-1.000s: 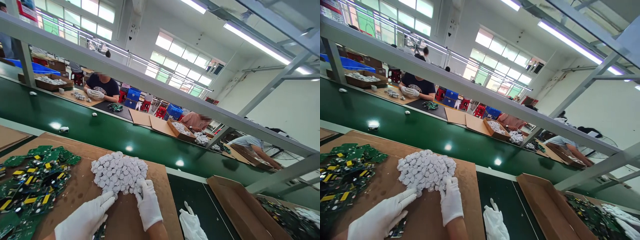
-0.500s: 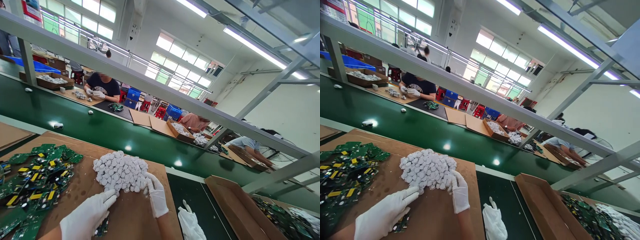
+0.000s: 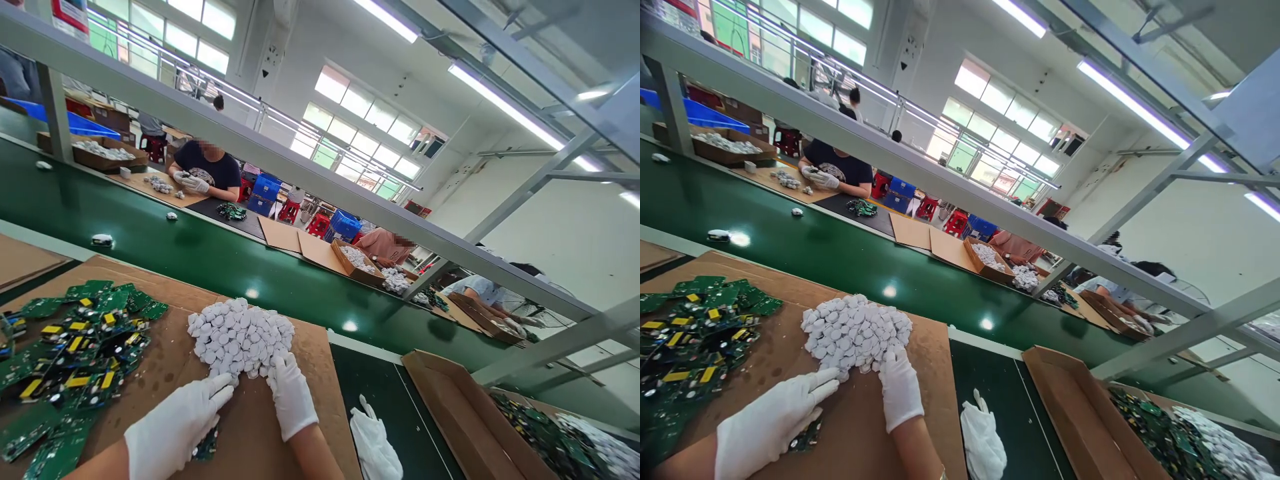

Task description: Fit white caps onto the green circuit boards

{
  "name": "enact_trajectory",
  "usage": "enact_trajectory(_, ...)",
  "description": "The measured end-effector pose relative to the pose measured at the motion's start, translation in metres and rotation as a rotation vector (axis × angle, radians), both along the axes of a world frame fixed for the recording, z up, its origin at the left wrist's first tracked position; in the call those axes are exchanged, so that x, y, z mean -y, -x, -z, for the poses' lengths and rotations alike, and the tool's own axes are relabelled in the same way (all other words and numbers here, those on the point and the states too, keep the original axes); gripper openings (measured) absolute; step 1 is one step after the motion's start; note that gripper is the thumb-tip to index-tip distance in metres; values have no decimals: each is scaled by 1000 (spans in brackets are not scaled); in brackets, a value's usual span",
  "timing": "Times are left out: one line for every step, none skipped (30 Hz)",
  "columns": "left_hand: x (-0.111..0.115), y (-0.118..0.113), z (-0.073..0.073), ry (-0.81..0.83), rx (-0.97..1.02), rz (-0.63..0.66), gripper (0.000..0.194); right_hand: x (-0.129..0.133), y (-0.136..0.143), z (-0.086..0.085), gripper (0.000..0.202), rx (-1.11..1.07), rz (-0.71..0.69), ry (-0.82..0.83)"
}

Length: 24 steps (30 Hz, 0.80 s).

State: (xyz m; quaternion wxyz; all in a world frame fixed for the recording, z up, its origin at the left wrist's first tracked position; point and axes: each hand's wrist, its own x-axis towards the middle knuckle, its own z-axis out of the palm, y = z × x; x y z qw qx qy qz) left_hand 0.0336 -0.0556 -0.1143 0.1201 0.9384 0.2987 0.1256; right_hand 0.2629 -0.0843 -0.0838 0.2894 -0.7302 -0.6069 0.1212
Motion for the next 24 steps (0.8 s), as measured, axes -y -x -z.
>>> enact_trajectory(-1, 0, 0, 11, -3, -7, 44, -2, 1, -1, 30, -6, 1, 0)
enact_trajectory(-1, -1, 0, 22, -7, -16, 43, -3, 2, -2, 30, -20, -1, -2)
enact_trajectory(-1, -2, 0, 32, -10, -24, 43, -5, 2, -4, 30, -40, -4, -5)
enact_trajectory(-2, -2, 0, 40, -15, -28, 43, -6, 1, -6, 30, -64, -8, -10)
enact_trajectory(-2, -3, -2, 46, -26, -30, 43, -7, 0, -8, 30, -93, -14, -14)
enact_trajectory(-2, -3, -3, 48, -40, -31, 45, -8, -2, -10, 30, -126, -22, -18)
enact_trajectory(-2, -3, -5, 47, -57, -32, 47, -9, -4, -12, 30, -165, -32, -21)
enact_trajectory(-3, -2, -7, 48, -75, -29, 49, -9, -7, -14, 30, -208, -44, -22)
enact_trajectory(-3, -2, -10, 50, -88, -22, 51, -9, -9, -16, 30, -255, -57, -21)
enact_trajectory(-4, -1, -12, 55, -95, -12, 52, -8, -12, -18, 30, -306, -69, -19)
enact_trajectory(-5, 1, -14, 64, -98, 2, 52, -7, -14, -20, 30, -358, -80, -16)
enact_trajectory(-6, 2, -15, 74, -97, 17, 51, -6, -17, -21, 29, -412, -89, -13)
enact_trajectory(-7, 3, -16, 87, -95, 33, 50, -4, -18, -23, 29, -465, -97, -11)
enact_trajectory(-8, 3, -16, 98, -91, 45, 49, -1, -19, -23, 28, -518, -103, -9)
enact_trajectory(-8, 4, -16, 108, -84, 53, 49, 1, -18, -24, 27, -570, -109, -6)
enact_trajectory(-9, 4, -16, 116, -76, 60, 50, 4, -17, -24, 26, -618, -115, -2)
enact_trajectory(-10, 3, -16, 122, -72, 66, 51, 7, -14, -25, 25, -663, -122, 3)
enact_trajectory(-10, 3, -16, 123, -75, 73, 52, 11, -11, -24, 24, -705, -131, 10)
enact_trajectory(-10, 2, -17, 121, -89, 79, 53, 14, -7, -24, 24, -745, -141, 17)
enact_trajectory(-11, 2, -17, 118, -110, 85, 54, 17, -2, -24, 24, -782, -153, 26)
enact_trajectory(-11, 1, -17, 115, -133, 90, 55, 20, 2, -23, 24, -818, -165, 35)
enact_trajectory(-11, 1, -17, 113, -151, 92, 57, 23, 7, -22, 25, -853, -177, 45)
enact_trajectory(-11, 1, -17, 111, -159, 92, 58, 24, 12, -21, 26, -886, -187, 54)
enact_trajectory(-12, 2, -15, 109, -154, 89, 58, 25, 16, -20, 26, -919, -197, 63)
